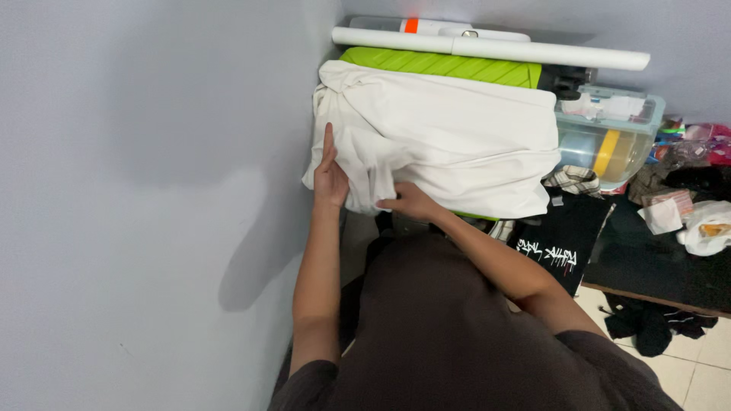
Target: The person folds a white shirt, a brown shirt, and a black jacket one by one on a green suitcase. Each item is smoothed, folded into a compact shape, and placed on top of the previous item.
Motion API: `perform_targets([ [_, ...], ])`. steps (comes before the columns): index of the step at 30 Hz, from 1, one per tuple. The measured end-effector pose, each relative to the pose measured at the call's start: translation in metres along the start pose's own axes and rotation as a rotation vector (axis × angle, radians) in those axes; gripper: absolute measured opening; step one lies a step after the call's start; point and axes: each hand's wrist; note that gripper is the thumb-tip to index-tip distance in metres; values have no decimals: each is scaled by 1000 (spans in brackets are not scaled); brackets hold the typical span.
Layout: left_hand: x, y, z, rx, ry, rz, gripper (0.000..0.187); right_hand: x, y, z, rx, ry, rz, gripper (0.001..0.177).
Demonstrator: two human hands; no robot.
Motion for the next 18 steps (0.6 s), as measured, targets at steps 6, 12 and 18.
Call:
perform_targets([
  [6,-22,-13,-28,22,115,44,69,19,36,-21,168,-512,269,61],
  [12,-68,-15,-95,-273,606,120,30,-9,50,-55,167,-905,92,62],
  [18,-119,-6,-124,-57,-71,-501,42,-45,46,-76,59,-773,12,58],
])
Point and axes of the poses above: each hand's wrist, its own y-axis away from the middle knuckle, its own z-axis out of the palm, x = y × z, and after that the axes turned 9 degrees about z, right-handed
